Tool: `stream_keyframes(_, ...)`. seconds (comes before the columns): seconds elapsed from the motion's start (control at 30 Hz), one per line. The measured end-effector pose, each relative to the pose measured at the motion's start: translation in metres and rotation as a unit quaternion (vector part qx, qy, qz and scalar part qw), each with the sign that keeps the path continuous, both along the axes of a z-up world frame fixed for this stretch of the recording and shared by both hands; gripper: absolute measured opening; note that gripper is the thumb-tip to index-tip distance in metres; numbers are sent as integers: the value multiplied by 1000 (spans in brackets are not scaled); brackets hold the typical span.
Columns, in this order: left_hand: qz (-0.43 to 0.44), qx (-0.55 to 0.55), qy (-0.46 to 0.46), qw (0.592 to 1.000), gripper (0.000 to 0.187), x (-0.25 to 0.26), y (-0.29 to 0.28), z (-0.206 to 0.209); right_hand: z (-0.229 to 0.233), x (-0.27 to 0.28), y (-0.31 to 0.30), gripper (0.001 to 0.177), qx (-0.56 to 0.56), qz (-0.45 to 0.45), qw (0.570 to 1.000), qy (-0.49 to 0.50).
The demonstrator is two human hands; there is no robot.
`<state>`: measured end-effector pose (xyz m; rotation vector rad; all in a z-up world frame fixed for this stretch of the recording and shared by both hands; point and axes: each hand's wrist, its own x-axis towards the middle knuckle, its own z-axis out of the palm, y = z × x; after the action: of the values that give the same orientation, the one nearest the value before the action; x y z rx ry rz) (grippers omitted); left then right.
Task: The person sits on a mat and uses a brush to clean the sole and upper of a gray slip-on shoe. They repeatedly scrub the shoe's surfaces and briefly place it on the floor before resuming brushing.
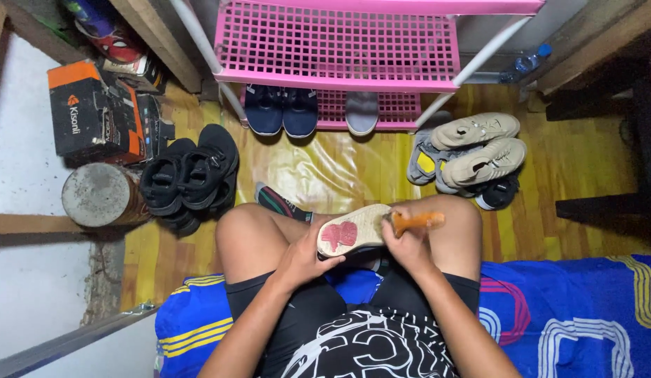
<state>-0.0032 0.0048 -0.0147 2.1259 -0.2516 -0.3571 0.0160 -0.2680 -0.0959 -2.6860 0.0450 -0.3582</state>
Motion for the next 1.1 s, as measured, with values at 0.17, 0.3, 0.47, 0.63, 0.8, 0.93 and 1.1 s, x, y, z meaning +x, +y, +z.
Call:
stream_keyframes(0.17, 2, -2, -19, 1000, 93, 5, -2, 7, 93, -14, 31, 33, 198, 111, 955, 189)
stream_keyframes(0.3, -2, 0, -30, 1000, 93, 3, -3, 5, 47, 1, 19, 31, 151, 97, 963, 201)
stream_keyframes(0.47, 5, 0, -30, 1000, 92, 1, -4, 7, 35, 18, -16, 26, 36, 94, 992, 73)
stream_keyframes(0.63, 6, 3, -30, 1000, 91, 3, -4, 10, 38, 10, -15, 17, 41, 119, 991, 44)
stream_keyframes(0.8, -3, 4, -45, 999, 90, 1, -5, 8, 74, 0, 19, 27, 241, 148, 930, 233)
stream_keyframes(0.93, 4, 1, -59, 998, 90, 0, -4, 8, 27, 15, 4, 26, 191, 105, 952, 215)
stream_keyframes(1.1, -2, 2, -50, 999, 91, -1, -1, -3, 45, 11, 8, 18, 79, 97, 986, 106)
